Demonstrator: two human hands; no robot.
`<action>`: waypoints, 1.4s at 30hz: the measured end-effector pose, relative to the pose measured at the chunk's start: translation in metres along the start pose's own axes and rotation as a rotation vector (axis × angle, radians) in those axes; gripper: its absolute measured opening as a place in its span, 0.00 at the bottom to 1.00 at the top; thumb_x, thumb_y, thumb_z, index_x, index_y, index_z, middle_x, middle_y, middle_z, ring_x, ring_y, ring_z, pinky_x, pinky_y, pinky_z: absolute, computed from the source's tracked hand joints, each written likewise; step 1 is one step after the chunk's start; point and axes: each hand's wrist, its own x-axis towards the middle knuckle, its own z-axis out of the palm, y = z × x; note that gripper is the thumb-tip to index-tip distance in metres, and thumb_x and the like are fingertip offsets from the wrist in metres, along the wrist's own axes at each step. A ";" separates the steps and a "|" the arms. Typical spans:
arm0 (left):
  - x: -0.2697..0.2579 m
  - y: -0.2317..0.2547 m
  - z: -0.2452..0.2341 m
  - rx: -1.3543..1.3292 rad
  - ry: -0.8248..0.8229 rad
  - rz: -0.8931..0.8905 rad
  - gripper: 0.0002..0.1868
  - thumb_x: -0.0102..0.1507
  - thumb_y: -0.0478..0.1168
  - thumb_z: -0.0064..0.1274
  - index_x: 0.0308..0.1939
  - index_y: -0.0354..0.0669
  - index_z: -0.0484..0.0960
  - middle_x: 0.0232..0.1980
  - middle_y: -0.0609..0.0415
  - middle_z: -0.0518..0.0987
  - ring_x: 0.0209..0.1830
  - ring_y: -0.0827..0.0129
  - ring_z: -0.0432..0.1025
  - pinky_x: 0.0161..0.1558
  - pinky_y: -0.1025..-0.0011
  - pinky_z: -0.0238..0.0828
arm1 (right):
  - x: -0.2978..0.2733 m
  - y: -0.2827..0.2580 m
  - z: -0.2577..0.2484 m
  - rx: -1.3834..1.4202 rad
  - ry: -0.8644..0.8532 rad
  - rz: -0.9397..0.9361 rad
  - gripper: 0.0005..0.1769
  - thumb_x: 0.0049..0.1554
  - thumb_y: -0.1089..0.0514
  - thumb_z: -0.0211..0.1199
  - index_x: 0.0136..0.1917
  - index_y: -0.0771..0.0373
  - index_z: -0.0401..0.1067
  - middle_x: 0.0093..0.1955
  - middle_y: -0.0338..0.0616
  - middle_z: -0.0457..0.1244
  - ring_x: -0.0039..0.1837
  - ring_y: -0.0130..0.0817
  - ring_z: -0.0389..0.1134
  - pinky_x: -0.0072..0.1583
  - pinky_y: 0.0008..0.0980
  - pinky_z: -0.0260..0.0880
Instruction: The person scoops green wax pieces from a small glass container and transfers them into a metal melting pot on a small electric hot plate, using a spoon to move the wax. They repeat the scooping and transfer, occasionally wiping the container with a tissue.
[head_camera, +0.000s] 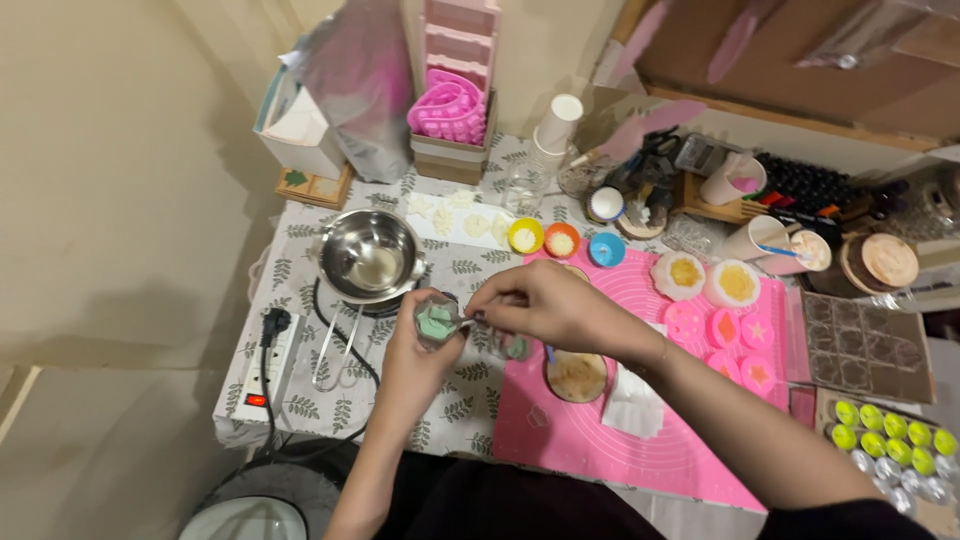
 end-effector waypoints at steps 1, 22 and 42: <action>0.001 0.002 -0.005 -0.001 0.011 0.006 0.25 0.58 0.29 0.58 0.58 0.44 0.70 0.47 0.56 0.80 0.45 0.75 0.76 0.44 0.76 0.73 | 0.006 0.006 0.004 -0.005 -0.008 -0.008 0.15 0.58 0.57 0.59 0.53 0.69 0.79 0.40 0.43 0.73 0.39 0.25 0.73 0.43 0.28 0.75; 0.016 0.032 -0.096 0.407 0.302 -0.108 0.26 0.58 0.38 0.59 0.58 0.44 0.69 0.46 0.46 0.84 0.44 0.61 0.82 0.46 0.65 0.75 | 0.112 0.060 0.079 0.683 0.537 -0.172 0.20 0.70 0.54 0.47 0.55 0.73 0.71 0.43 0.49 0.66 0.40 0.31 0.66 0.47 0.31 0.70; 0.002 0.053 -0.127 0.316 0.365 -0.081 0.24 0.59 0.35 0.59 0.58 0.43 0.70 0.44 0.51 0.84 0.37 0.69 0.80 0.37 0.69 0.77 | 0.112 0.043 0.113 -0.674 0.581 -0.538 0.17 0.54 0.68 0.62 0.58 0.65 0.75 0.50 0.45 0.65 0.50 0.45 0.61 0.54 0.40 0.62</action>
